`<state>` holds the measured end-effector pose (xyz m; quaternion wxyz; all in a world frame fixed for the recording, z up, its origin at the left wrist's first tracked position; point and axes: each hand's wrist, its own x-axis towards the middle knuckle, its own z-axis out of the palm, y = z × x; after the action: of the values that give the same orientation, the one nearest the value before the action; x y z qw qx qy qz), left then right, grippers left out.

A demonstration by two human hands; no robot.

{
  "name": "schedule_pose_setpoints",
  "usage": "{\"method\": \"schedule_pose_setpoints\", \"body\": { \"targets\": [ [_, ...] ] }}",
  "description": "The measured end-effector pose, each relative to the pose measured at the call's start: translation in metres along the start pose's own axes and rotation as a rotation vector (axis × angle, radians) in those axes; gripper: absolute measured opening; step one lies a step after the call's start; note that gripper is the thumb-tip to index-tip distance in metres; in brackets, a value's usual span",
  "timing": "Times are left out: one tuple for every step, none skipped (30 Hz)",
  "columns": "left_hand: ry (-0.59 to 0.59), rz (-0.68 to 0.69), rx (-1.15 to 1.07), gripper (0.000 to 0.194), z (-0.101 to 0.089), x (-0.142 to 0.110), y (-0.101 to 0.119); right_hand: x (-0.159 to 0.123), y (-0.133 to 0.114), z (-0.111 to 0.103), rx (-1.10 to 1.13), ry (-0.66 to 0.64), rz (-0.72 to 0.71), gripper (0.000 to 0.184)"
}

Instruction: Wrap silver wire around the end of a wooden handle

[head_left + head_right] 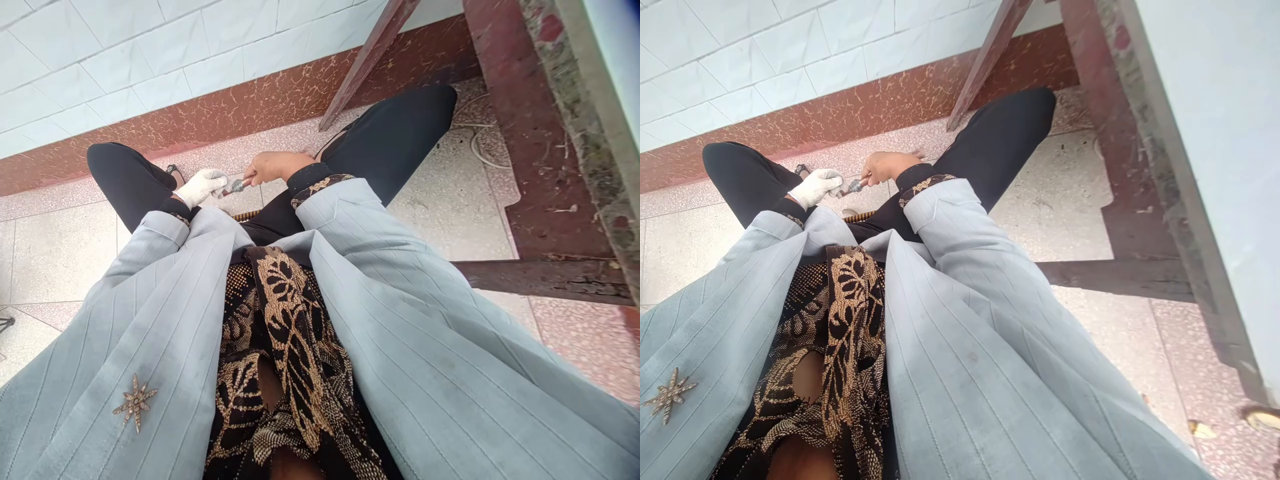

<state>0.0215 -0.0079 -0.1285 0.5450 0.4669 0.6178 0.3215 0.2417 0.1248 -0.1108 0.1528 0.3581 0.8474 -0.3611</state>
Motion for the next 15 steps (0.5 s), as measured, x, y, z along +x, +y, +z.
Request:
{"method": "schedule_pose_setpoints", "body": {
  "targets": [
    [0.027, -0.001, 0.005, 0.033, 0.0, 0.0, 0.001, -0.002, -0.001, 0.0, -0.016, -0.041, 0.017, 0.025],
    [0.05, -0.001, 0.009, 0.031, -0.001, 0.0, 0.001, -0.004, -0.002, -0.001, -0.024, -0.074, 0.038, 0.029],
    [0.066, -0.002, 0.01, 0.028, -0.001, 0.0, 0.002, -0.006, -0.003, -0.003, -0.025, -0.105, 0.049, 0.034],
    [0.079, -0.006, 0.008, 0.026, -0.002, 0.001, 0.002, -0.008, -0.004, -0.005, -0.016, -0.134, 0.048, 0.039],
    [0.09, -0.012, 0.003, 0.024, -0.002, 0.001, 0.001, -0.011, -0.005, -0.008, 0.003, -0.16, 0.038, 0.041],
    [0.102, -0.02, -0.008, 0.023, -0.003, 0.002, 0.0, -0.013, -0.006, -0.01, 0.033, -0.18, 0.018, 0.042],
    [0.109, -0.029, -0.025, 0.025, -0.003, 0.003, -0.001, -0.015, -0.006, -0.011, 0.076, -0.189, -0.01, 0.041],
    [0.115, -0.032, -0.047, 0.027, -0.004, 0.004, -0.002, -0.016, -0.006, -0.012, 0.143, -0.188, -0.048, 0.04],
    [0.119, -0.025, -0.072, 0.029, -0.004, 0.005, -0.004, -0.017, -0.006, -0.013, 0.228, -0.174, -0.093, 0.039],
    [0.124, -0.007, -0.098, 0.031, -0.005, 0.006, -0.006, -0.017, -0.006, -0.012, 0.319, -0.15, -0.138, 0.039],
    [0.121, 0.017, -0.119, 0.032, -0.005, 0.007, -0.008, -0.016, -0.007, -0.011, 0.404, -0.11, -0.176, 0.04],
    [0.112, 0.039, -0.131, 0.032, -0.005, 0.008, -0.009, -0.014, -0.007, -0.01, 0.477, -0.051, -0.202, 0.042],
    [0.094, 0.052, -0.13, 0.031, -0.004, 0.008, -0.01, -0.013, -0.007, -0.009, 0.53, 0.021, -0.212, 0.044],
    [0.071, 0.055, -0.118, 0.031, -0.004, 0.008, -0.011, -0.01, -0.007, -0.008, 0.561, 0.098, -0.209, 0.046],
    [0.042, 0.045, -0.095, 0.032, -0.003, 0.007, -0.011, -0.008, -0.006, -0.007, 0.582, 0.168, -0.2, 0.048]
  ]
}}
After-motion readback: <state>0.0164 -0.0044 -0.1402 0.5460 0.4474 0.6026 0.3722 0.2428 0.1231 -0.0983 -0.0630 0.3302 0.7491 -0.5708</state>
